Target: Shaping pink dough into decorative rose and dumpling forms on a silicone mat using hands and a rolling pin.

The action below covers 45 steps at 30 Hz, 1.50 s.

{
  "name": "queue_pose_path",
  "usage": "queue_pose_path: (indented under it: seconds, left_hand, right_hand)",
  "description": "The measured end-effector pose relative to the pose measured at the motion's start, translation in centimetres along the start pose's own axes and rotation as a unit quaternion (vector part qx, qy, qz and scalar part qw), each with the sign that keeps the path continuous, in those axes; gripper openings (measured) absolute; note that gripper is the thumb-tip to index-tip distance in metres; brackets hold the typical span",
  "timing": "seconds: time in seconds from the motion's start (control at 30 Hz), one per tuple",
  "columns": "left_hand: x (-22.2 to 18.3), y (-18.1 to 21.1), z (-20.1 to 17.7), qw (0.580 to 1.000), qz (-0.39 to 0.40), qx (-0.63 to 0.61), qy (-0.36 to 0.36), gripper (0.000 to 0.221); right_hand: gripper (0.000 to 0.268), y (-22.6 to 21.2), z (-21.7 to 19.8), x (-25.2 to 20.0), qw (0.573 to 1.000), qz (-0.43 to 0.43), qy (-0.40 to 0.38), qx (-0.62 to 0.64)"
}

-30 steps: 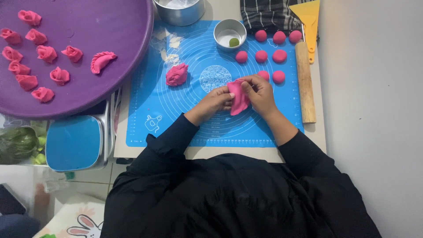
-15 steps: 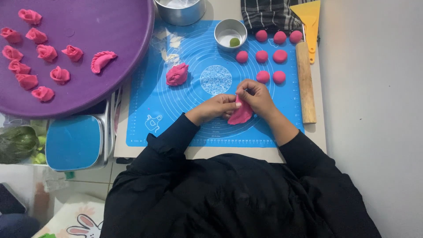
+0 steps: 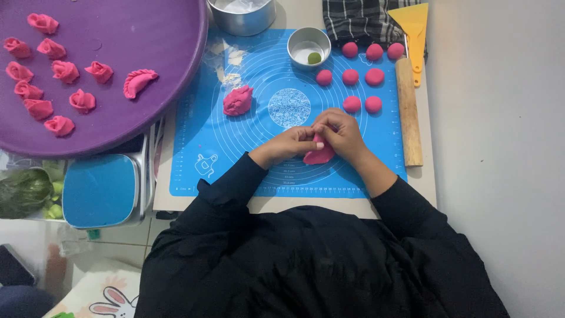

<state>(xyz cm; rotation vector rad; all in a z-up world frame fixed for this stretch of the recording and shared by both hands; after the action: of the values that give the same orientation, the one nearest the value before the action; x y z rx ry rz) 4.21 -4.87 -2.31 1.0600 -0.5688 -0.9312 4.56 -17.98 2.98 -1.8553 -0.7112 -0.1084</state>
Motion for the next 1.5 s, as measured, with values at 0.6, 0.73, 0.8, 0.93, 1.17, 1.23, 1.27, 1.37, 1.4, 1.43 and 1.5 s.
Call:
queue_pose_path:
  seconds: [0.6,0.73,0.8,0.93,1.17,1.23,1.27,1.37,1.4,1.43,1.5]
  left_hand:
    - [-1.6,4.1,-2.7,0.933,0.214,-0.127,0.259,0.016]
    - [-1.9,6.0,-1.1,0.925,0.245,-0.145,0.253,0.014]
    - [-1.4,5.0,-1.8,0.922,0.246,-0.146,0.261,0.014]
    - [-1.6,5.1,-2.5,0.929,0.206,-0.168,0.259,0.014]
    - [-1.6,7.3,-4.3,0.952,0.126,-0.153,0.233,0.026]
    - [-1.2,8.3,-4.7,0.952,0.127,-0.153,0.234,0.026]
    - [-1.2,9.2,-4.6,0.942,0.147,-0.172,0.248,0.025]
    - [-1.0,10.1,-5.0,0.926,0.175,-0.193,0.272,0.023]
    - [-1.0,10.1,-5.2,0.921,0.182,-0.197,0.283,0.022]
    - [-0.9,9.3,-6.0,0.921,0.183,-0.197,0.283,0.022]
    - [-0.8,7.3,-7.5,0.908,0.176,-0.212,0.316,0.019]
  right_hand:
    - [0.056,1.1,0.5,0.1,0.994,0.022,-0.027,-0.1]
    - [0.044,2.0,1.4,0.1,0.994,0.009,-0.032,-0.108]
    - [0.035,2.7,1.1,-0.1,0.996,0.023,-0.003,-0.081]
    - [0.031,2.7,0.6,0.2,0.998,0.069,0.01,-0.013]
    - [0.032,-1.3,-0.9,5.1,0.999,0.039,0.0,-0.023]
    - [0.032,-0.9,-1.2,6.0,0.999,0.023,-0.004,-0.037]
    - [0.029,0.5,-1.3,6.3,0.998,0.055,0.002,0.011]
    - [0.03,4.0,-0.7,6.5,0.991,0.107,0.007,0.084]
    - [0.032,5.3,-0.2,6.4,0.986,0.129,0.008,0.11]
    - [0.032,5.5,0.2,6.4,0.986,0.129,0.006,0.11]
    - [0.031,6.1,1.5,6.1,0.983,0.157,-0.022,0.092]
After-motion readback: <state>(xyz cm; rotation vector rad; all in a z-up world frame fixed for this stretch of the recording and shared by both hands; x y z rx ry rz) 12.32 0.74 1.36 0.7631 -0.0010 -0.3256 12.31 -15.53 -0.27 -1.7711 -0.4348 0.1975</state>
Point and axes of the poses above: each hand's wrist, its own x-axis towards the middle knuckle, its own z-axis out of the palm, y = z × x, the point moved 6 cm from there along x, towards the middle knuckle, and after that the axes turned 9 degrees about -y, right-handed, at the moved point
